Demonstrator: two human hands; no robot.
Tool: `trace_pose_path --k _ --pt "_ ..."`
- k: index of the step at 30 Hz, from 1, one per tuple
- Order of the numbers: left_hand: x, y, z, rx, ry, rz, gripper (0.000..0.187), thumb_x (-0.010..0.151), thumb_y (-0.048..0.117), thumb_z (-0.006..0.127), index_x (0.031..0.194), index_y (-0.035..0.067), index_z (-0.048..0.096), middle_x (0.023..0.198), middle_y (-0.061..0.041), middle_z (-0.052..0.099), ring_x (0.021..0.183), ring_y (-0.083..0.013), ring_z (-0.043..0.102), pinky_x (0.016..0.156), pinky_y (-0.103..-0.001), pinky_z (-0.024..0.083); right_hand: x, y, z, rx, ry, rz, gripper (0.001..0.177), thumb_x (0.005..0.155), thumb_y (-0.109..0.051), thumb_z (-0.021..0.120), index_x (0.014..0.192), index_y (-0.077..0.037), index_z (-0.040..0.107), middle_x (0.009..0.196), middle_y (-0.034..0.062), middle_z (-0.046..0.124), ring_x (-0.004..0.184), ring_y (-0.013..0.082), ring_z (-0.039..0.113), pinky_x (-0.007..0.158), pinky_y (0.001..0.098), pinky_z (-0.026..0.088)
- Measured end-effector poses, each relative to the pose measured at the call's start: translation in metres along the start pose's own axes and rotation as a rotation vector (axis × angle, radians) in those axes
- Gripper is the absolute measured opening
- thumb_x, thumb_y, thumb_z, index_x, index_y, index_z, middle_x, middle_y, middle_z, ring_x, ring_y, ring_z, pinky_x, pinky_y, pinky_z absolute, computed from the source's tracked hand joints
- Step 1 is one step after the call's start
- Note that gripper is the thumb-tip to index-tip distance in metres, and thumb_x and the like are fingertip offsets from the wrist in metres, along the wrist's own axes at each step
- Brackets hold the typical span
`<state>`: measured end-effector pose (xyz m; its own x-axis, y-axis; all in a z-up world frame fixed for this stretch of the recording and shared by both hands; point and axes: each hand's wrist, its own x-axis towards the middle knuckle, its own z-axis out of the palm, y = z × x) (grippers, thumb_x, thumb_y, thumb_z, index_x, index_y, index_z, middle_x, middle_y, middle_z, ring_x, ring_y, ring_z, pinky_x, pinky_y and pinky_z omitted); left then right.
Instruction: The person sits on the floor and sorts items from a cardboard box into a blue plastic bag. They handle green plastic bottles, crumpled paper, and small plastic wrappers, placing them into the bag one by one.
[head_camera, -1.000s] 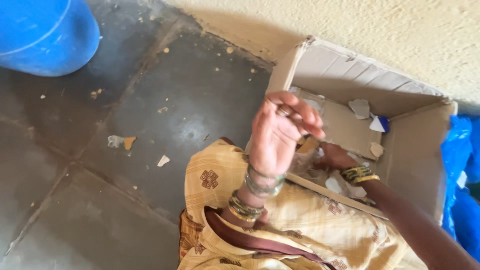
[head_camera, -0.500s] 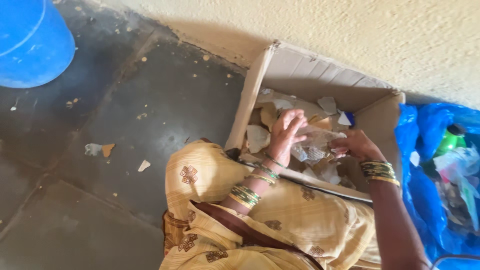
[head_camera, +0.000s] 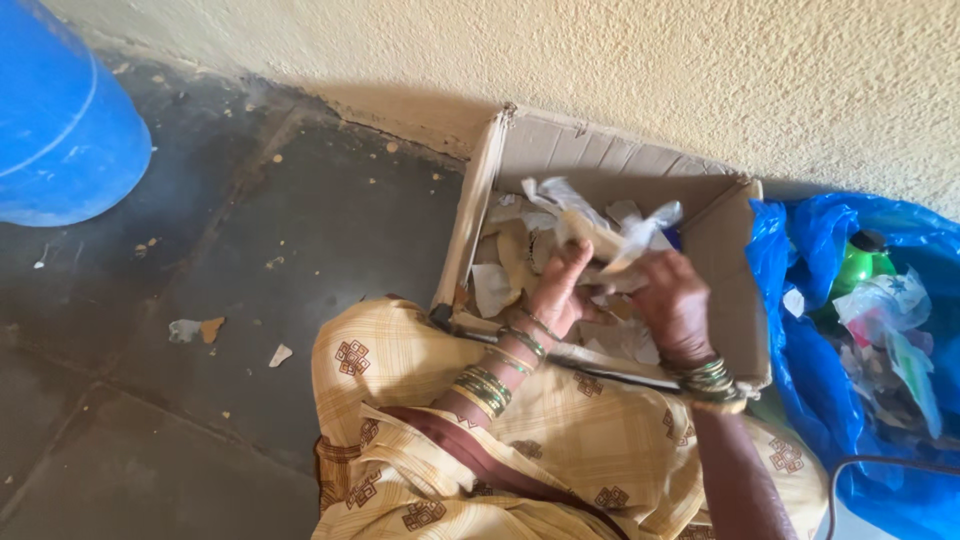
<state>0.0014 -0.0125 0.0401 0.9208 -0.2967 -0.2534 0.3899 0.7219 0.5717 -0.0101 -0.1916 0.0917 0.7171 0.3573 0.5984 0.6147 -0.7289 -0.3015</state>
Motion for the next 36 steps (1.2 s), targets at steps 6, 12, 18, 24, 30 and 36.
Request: trace_pose_path --k 6,12,18,24,30,36 --pt "0.024 -0.021 -0.023 -0.143 0.2 0.35 0.058 0.081 0.004 0.072 0.137 0.004 0.055 0.115 -0.007 0.067 0.098 -0.0215 0.067 0.081 -0.037 0.06 0.0 -0.014 -0.003 -0.007 -0.211 -0.186 0.038 0.07 0.0 0.073 0.108 -0.005 0.068 0.116 0.0155 0.062 0.106 0.0341 0.063 0.084 0.0414 0.055" --pt "0.032 -0.031 -0.041 -0.112 0.342 0.467 0.063 0.079 -0.018 0.059 0.138 0.005 0.055 0.112 -0.005 0.068 0.096 -0.017 0.066 0.088 -0.031 0.055 -0.017 0.018 0.008 1.072 0.051 0.567 0.034 0.09 0.012 0.056 0.123 0.001 0.057 0.116 0.0109 0.063 0.106 0.0222 0.066 0.093 0.0353 0.055" --pt "0.03 -0.034 -0.042 -0.121 0.337 0.494 0.057 0.083 -0.015 0.064 0.136 0.004 0.056 0.11 -0.005 0.069 0.094 -0.0155 0.067 0.085 -0.032 0.056 -0.019 0.041 0.005 1.273 0.18 0.676 0.037 0.089 0.016 0.057 0.123 0.001 0.057 0.114 0.0132 0.066 0.106 0.025 0.07 0.098 0.0363 0.056" --pt "0.025 -0.035 -0.042 -0.157 0.305 0.484 0.063 0.083 -0.011 0.066 0.142 0.007 0.054 0.106 -0.004 0.071 0.09 -0.0139 0.067 0.085 -0.031 0.057 -0.021 0.036 0.006 1.094 0.274 0.573 0.03 0.095 0.013 0.06 0.123 0.001 0.058 0.117 0.0127 0.069 0.11 0.0213 0.069 0.102 0.0335 0.055" --pt "0.02 -0.029 -0.036 -0.121 0.25 0.505 0.058 0.085 -0.01 0.069 0.14 0.004 0.059 0.11 -0.004 0.073 0.093 -0.0133 0.068 0.087 -0.029 0.056 -0.036 0.055 -0.023 0.79 0.742 0.445 0.025 0.095 0.015 0.068 0.117 0.002 0.067 0.112 0.0098 0.07 0.099 0.0172 0.068 0.091 0.0294 0.059" --pt "0.021 -0.031 -0.036 -0.098 0.208 0.478 0.056 0.086 -0.009 0.071 0.14 0.003 0.06 0.111 -0.003 0.073 0.095 -0.0125 0.068 0.091 -0.03 0.054 -0.064 0.101 -0.098 -0.398 0.997 0.385 0.039 0.077 0.015 0.067 0.114 0.003 0.069 0.107 0.0124 0.068 0.09 0.024 0.065 0.067 0.0306 0.055"
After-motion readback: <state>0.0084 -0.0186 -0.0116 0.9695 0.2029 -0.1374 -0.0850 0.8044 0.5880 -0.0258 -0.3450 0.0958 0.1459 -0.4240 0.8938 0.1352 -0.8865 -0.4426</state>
